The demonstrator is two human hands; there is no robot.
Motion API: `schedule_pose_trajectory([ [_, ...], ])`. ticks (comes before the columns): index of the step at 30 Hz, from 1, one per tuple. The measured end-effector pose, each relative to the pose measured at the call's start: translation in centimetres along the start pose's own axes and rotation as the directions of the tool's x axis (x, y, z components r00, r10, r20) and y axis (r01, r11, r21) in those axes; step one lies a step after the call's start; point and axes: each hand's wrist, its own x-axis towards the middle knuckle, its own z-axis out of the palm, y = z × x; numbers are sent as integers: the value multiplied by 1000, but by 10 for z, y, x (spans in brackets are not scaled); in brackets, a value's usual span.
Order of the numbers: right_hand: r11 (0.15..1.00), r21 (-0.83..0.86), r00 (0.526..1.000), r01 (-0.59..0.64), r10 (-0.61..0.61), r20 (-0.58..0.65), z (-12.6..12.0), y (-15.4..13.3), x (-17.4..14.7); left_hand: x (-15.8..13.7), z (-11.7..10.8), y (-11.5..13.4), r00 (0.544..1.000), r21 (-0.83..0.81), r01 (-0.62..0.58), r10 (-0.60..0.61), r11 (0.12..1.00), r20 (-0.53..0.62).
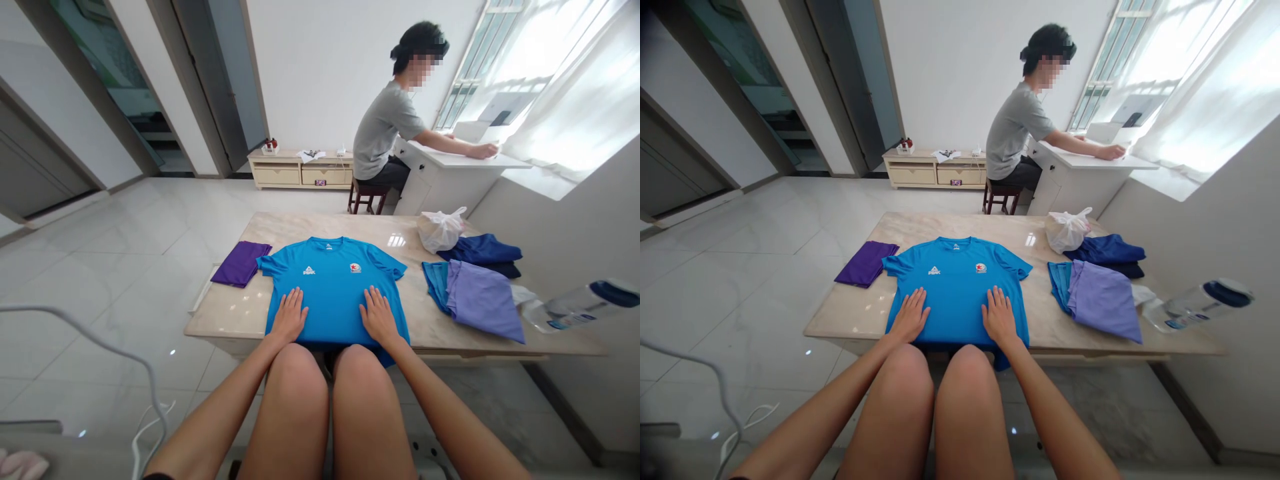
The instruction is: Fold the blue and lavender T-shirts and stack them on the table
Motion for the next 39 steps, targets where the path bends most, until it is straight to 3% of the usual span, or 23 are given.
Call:
schedule_pose_trajectory([
  [3,998,18,998,-66,65,17,3,6,-16,-10,-1,-8,1000,4,17,-18,1000,21],
  [7,998,1,998,-67,67,15,3,12,-24,-11,-2,-17,998,18,50,-50,999,26],
  [13,993,-27,993,-115,116,24,4,5,1,15,8,-16,995,28,92,-91,995,-28],
  [21,993,-19,993,-119,119,4,11,4,69,95,11,-35,993,46,99,-96,994,-69],
  [32,986,8,986,-166,166,-26,34,23,213,246,22,-75,998,70,14,-9,997,-69],
  [36,986,17,985,-165,166,-40,40,28,246,277,24,-81,997,65,2,3,998,-75],
  [39,986,17,985,-165,166,-38,42,30,252,280,23,-78,997,44,4,0,999,-79],
])
